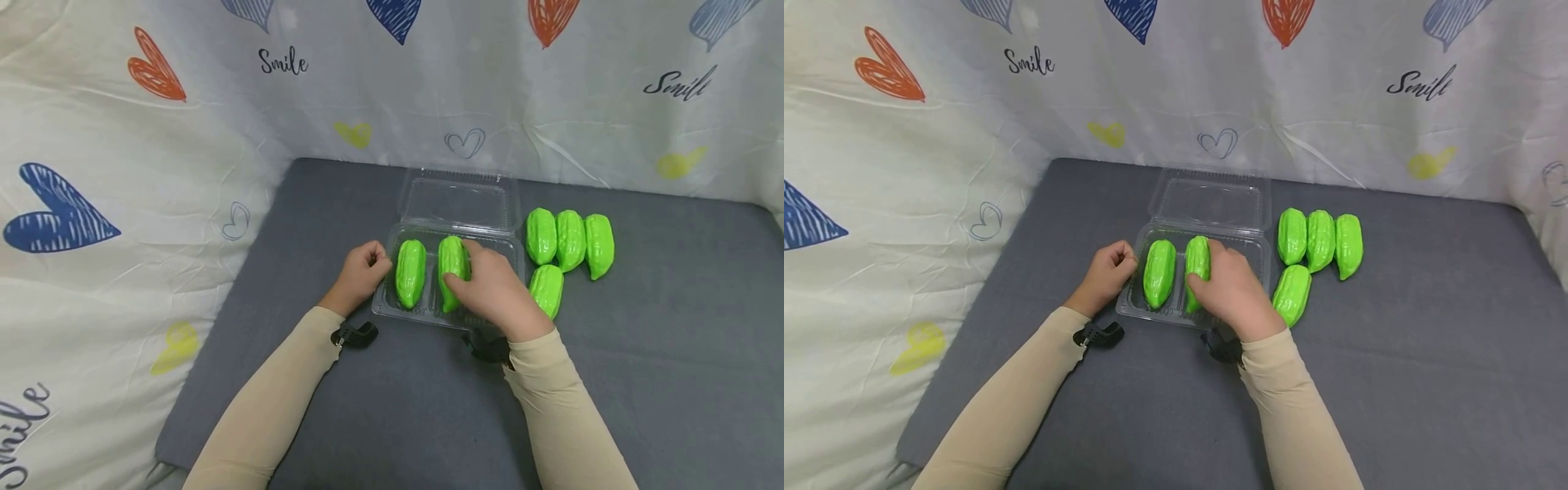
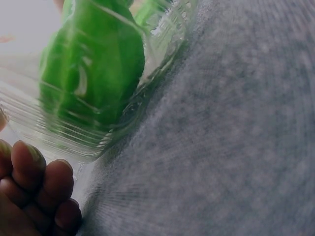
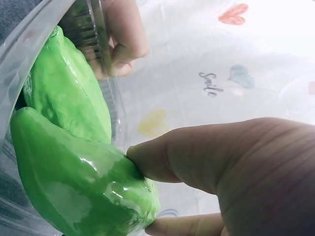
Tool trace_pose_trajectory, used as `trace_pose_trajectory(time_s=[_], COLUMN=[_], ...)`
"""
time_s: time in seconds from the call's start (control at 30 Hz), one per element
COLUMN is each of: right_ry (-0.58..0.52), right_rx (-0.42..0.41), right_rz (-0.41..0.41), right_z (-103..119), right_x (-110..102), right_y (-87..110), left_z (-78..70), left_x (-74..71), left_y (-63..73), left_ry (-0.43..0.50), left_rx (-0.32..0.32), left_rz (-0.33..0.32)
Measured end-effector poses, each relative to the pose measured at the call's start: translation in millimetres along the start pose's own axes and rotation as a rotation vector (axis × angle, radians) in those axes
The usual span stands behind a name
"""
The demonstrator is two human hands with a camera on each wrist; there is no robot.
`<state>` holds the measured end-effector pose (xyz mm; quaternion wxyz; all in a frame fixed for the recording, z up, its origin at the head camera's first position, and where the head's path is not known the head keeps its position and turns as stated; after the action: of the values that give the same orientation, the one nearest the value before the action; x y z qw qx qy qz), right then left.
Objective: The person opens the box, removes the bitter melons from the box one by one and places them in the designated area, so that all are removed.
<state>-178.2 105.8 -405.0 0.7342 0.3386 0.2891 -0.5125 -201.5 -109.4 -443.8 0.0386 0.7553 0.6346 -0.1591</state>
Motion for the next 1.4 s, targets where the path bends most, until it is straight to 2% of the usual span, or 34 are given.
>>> trace_pose_trajectory(time_s=[1.1, 1.4], right_ry=[0.019, 0.037], right_rx=[-0.040, -0.015], right_rz=[-0.096, -0.093], right_z=[-12, -21], right_x=[-40, -46], right_y=[35.9, 44.4], left_z=[-1.7, -1.4], left_x=[-1.6, -0.8], left_y=[-0.3, 0.8], left_ry=[-0.003, -0.006], left_rx=[0.020, 0.011], left_rz=[-0.011, -0.003])
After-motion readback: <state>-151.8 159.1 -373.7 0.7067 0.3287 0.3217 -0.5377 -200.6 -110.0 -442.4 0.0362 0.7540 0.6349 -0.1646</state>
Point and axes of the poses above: each hand's wrist, its own y-axis away from the middle knuckle, its own x-axis out of the palm, z = x × y, the point moved 7 cm from there along -y, towards the middle knuckle
